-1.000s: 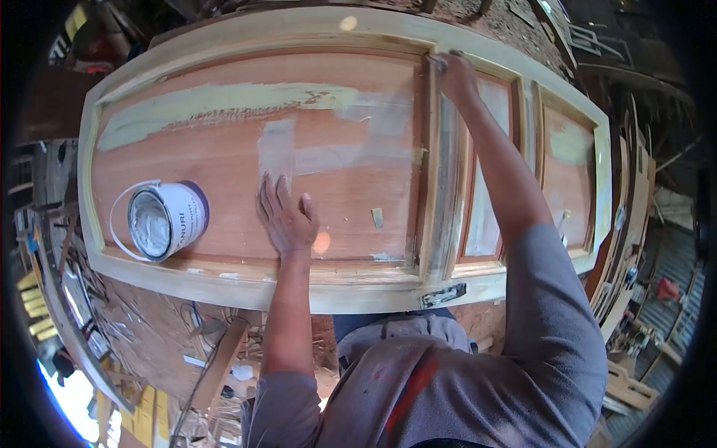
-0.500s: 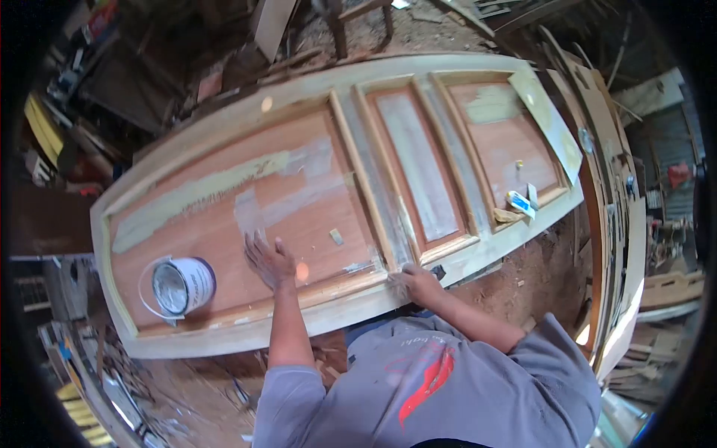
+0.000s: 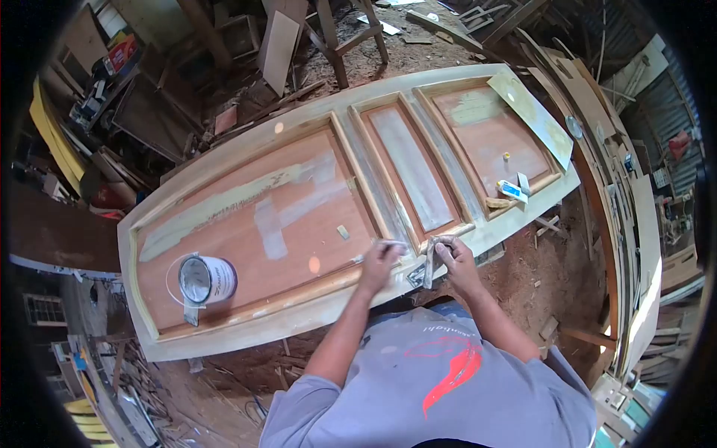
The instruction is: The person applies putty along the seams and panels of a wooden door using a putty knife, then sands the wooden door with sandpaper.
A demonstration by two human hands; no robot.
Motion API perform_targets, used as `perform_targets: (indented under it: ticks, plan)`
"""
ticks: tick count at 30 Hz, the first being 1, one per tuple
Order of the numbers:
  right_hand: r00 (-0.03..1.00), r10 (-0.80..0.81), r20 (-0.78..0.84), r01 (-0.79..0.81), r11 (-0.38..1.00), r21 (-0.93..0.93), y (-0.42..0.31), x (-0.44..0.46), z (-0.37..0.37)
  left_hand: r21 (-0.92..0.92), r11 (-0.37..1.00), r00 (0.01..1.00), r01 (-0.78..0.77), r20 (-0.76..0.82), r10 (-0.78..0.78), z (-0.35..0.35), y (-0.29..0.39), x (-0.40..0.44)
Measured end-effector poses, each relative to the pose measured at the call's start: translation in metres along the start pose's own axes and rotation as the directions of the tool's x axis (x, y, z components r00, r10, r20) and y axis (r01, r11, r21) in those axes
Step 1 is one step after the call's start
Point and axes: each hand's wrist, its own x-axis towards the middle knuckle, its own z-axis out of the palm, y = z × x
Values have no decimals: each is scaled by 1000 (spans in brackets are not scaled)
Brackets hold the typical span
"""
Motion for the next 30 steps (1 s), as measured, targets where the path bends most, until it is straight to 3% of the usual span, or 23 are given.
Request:
perform_targets:
  ticks: [1, 4, 7, 10, 11, 13, 14, 18, 21, 22, 23, 24, 26, 27, 29, 30]
  plan:
    - [1000, 6, 10, -6, 1000, 16, -8, -3, 5, -316, 946, 991, 79, 130, -39, 27, 19, -7]
    - [1000, -1, 4, 1, 998, 69, -21, -9, 22, -536, 800, 955, 268, 260, -145, 58, 32, -26]
    - [982, -187, -29, 182, 977, -115, -10, -7, 24, -521, 816, 966, 250, 187, -176, 57, 33, -33]
    - [974, 105, 199, -138, 977, 163, -10, -17, 15, -392, 907, 988, 155, 52, -147, 44, 29, -33]
    - [970, 98, 222, -122, 988, 98, -11, -20, 15, -344, 930, 991, 129, 13, -132, 40, 27, -32]
    - [961, 88, 264, -83, 996, -32, -19, -24, 22, -362, 915, 984, 176, 46, -171, 32, 30, -35]
    - [985, 66, 158, -63, 998, -25, -12, -24, 25, -381, 904, 981, 194, 51, -189, 31, 31, -38]
    - [960, 184, 212, -211, 971, 115, -18, -11, 8, -566, 761, 948, 317, 169, -269, 30, 39, -50]
    - [928, 17, 372, -25, 1000, 18, -22, 3, -5, -661, 631, 914, 406, 285, -289, 33, 35, -57]
    - [881, 56, 470, 18, 989, -150, -27, 11, -9, -716, 543, 897, 439, 317, -307, 37, 38, -59]
    - [828, 5, 561, 94, 984, -148, -32, 14, -14, -763, 447, 880, 466, 350, -321, 41, 39, -60]
    - [778, -21, 628, 183, 964, -194, -44, 19, -17, -691, 567, 892, 447, 304, -333, 44, 39, -61]
    - [636, -112, 763, 396, 897, -198, -47, 38, -29, -704, 532, 883, 469, 361, -300, 50, 42, -65]
    - [583, -86, 808, 419, 884, -209, -48, 46, -37, -715, 515, 880, 473, 358, -310, 58, 49, -65]
    - [474, -30, 880, 464, 858, -221, -49, 61, -54, -581, 612, 843, 536, 336, -419, 72, 24, -63]
    - [433, -57, 899, 483, 857, -178, -54, 68, -64, -532, 640, 824, 553, 239, -514, 91, 42, -58]
